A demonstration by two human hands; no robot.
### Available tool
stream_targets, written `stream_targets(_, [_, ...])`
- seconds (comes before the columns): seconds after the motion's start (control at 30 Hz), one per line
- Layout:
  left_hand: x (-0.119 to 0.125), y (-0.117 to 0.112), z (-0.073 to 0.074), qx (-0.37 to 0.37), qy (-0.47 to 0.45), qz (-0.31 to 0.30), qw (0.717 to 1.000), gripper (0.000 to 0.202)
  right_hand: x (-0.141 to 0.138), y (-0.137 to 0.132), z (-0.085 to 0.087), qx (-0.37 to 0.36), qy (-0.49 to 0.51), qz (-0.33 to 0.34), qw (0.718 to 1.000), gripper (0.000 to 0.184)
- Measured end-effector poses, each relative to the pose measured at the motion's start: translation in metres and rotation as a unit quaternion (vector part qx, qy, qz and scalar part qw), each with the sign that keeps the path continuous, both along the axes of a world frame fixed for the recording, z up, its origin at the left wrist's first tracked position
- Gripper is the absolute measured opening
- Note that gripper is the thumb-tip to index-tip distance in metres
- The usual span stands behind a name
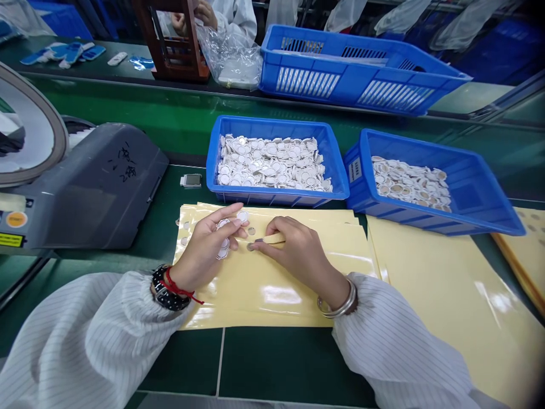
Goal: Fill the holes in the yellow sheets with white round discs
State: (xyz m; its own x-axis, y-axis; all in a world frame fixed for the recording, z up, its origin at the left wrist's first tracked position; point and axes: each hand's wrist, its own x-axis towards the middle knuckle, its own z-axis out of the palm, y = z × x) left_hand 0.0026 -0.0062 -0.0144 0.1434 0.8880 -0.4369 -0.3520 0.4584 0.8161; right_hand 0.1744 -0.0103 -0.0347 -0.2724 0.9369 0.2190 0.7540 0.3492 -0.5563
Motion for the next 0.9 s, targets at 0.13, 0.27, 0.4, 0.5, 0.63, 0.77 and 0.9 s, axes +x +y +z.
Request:
stream_targets(0.13, [0.003, -0.002, -0.002, -0.014, 0.045, -0.007, 0.999, 0.038, 0.009, 0.005, 0.006, -0.126, 0.106, 0.008, 0.986, 0.032])
stream_targets(0.27, [0.004, -0.002, -0.002, 0.002, 0.035, 0.009, 0.999, 0.033, 0.008, 0.005, 0.007, -0.091, 0.065, -0.009, 0.994, 0.017])
stream_targets(0.4, [0.005, -0.002, 0.000, -0.005, 0.032, 0.027, 0.999, 0.030, 0.000, 0.000, 0.003, -0.025, -0.019, 0.000, 1.000, 0.008])
stream_targets(0.5, [0.003, 0.000, 0.001, -0.014, 0.029, 0.032, 0.999, 0.028, -0.003, -0.003, 0.002, -0.005, -0.026, 0.011, 1.000, 0.006])
stream_targets(0.63, [0.002, 0.001, -0.001, -0.004, 0.028, 0.023, 0.999, 0.032, -0.009, -0.007, 0.002, 0.008, -0.027, 0.023, 0.999, 0.009])
stream_targets(0.77, [0.002, 0.001, -0.003, 0.000, 0.046, 0.010, 0.999, 0.031, -0.011, -0.006, 0.001, 0.005, 0.019, -0.010, 1.000, 0.022])
stream_targets(0.9, [0.004, -0.001, -0.002, 0.011, 0.070, 0.007, 0.997, 0.028, -0.002, 0.001, 0.007, -0.098, 0.168, -0.044, 0.980, 0.027])
